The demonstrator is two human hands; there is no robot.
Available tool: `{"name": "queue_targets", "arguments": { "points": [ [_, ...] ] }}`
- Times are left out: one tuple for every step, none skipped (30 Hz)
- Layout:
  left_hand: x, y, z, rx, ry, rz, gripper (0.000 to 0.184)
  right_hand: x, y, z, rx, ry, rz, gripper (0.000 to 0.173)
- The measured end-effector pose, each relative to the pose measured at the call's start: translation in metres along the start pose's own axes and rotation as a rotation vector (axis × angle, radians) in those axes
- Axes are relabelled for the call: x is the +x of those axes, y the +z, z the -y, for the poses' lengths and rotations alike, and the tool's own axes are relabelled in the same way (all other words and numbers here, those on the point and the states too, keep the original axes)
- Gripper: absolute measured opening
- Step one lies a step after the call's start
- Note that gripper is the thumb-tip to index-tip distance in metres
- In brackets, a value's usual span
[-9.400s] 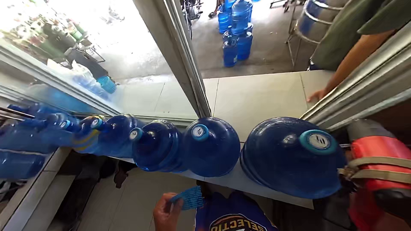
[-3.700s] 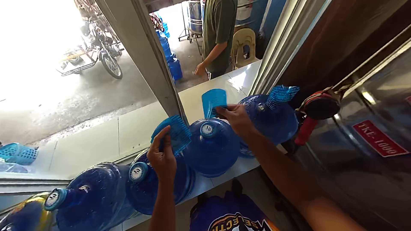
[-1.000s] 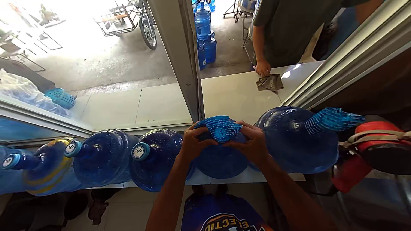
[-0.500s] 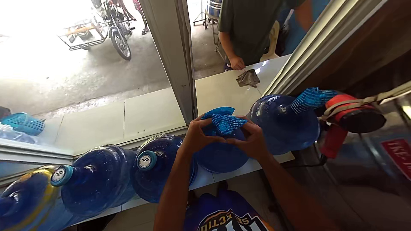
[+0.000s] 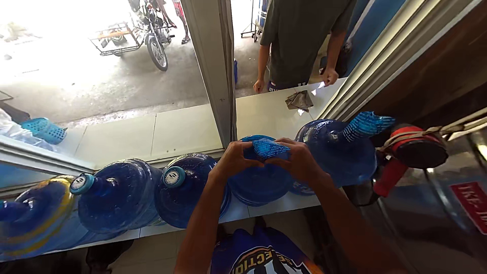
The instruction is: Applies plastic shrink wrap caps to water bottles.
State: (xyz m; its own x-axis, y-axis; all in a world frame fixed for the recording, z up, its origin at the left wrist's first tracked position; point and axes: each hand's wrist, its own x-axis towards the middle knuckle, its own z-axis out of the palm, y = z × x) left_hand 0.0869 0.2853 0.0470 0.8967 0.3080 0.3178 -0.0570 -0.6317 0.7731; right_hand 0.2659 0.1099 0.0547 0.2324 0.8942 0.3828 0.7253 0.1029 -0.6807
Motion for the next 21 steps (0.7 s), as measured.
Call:
{"name": "queue_targets", "arguments": {
  "points": [
    [-0.005,-0.002,-0.004,0.057,-0.03,0.017,0.041,-0.001,-0.007,0.003,-0.023,0.05,0.059,0.046],
    [-0.012,-0.006,-0.009,0.088,-0.051,0.002,0.039,-0.003,-0.017,0.007,-0.041,0.099,0.096,0.051],
    [-0.023,-0.013,-0.016,0.083,-0.06,-0.066,0.037,-0.005,-0.027,0.012,-0.051,0.116,0.069,0.058],
    [-0.035,-0.021,-0.026,0.04,-0.074,-0.174,0.035,-0.008,-0.035,0.019,-0.032,0.096,-0.038,0.057],
    [-0.048,-0.029,-0.038,-0.036,-0.079,-0.308,0.032,-0.01,-0.04,0.03,0.036,0.041,-0.183,0.051],
    [-0.061,-0.035,-0.051,-0.118,-0.069,-0.43,0.029,-0.011,-0.04,0.044,0.132,-0.038,-0.317,0.045],
    [-0.073,-0.039,-0.063,-0.186,-0.061,-0.505,0.028,-0.011,-0.035,0.06,0.215,-0.103,-0.381,0.043],
    [-0.084,-0.042,-0.074,-0.246,-0.06,-0.542,0.03,-0.012,-0.027,0.078,0.269,-0.129,-0.354,0.045],
    [-0.094,-0.044,-0.083,-0.302,-0.061,-0.553,0.034,-0.012,-0.016,0.095,0.305,-0.125,-0.26,0.05],
    [-0.102,-0.046,-0.089,-0.347,-0.059,-0.554,0.041,-0.009,-0.003,0.109,0.345,-0.1,-0.133,0.049],
    [-0.11,-0.048,-0.094,-0.377,-0.058,-0.562,0.052,-0.004,0.012,0.12,0.405,-0.066,-0.011,0.04],
    [-0.118,-0.051,-0.098,-0.383,-0.066,-0.578,0.065,0.004,0.028,0.128,0.492,-0.026,0.068,0.026],
    [-0.125,-0.055,-0.1,-0.377,-0.083,-0.606,0.079,0.011,0.043,0.134,0.589,0.004,0.093,0.019],
    [-0.132,-0.06,-0.1,-0.365,-0.103,-0.644,0.09,0.017,0.057,0.138,0.669,0.016,0.073,0.019],
    [-0.138,-0.066,-0.1,-0.356,-0.124,-0.68,0.097,0.022,0.07,0.142,0.722,0.024,0.03,0.023],
    [-0.145,-0.072,-0.097,-0.345,-0.142,-0.711,0.099,0.026,0.081,0.147,0.755,0.032,-0.002,0.03],
    [-0.152,-0.079,-0.093,-0.327,-0.151,-0.735,0.097,0.028,0.091,0.151,0.773,0.036,0.007,0.036],
    [-0.159,-0.086,-0.088,-0.299,-0.15,-0.754,0.095,0.031,0.098,0.155,0.791,0.032,0.057,0.037],
    [-0.166,-0.096,-0.084,-0.274,-0.146,-0.768,0.094,0.033,0.103,0.159,0.822,0.028,0.127,0.032],
    [-0.173,-0.107,-0.08,-0.252,-0.145,-0.778,0.096,0.036,0.109,0.162,0.838,0.027,0.184,0.025],
    [-0.18,-0.119,-0.077,-0.231,-0.151,-0.786,0.097,0.041,0.114,0.166,0.831,0.042,0.212,0.026]
  ]
}}
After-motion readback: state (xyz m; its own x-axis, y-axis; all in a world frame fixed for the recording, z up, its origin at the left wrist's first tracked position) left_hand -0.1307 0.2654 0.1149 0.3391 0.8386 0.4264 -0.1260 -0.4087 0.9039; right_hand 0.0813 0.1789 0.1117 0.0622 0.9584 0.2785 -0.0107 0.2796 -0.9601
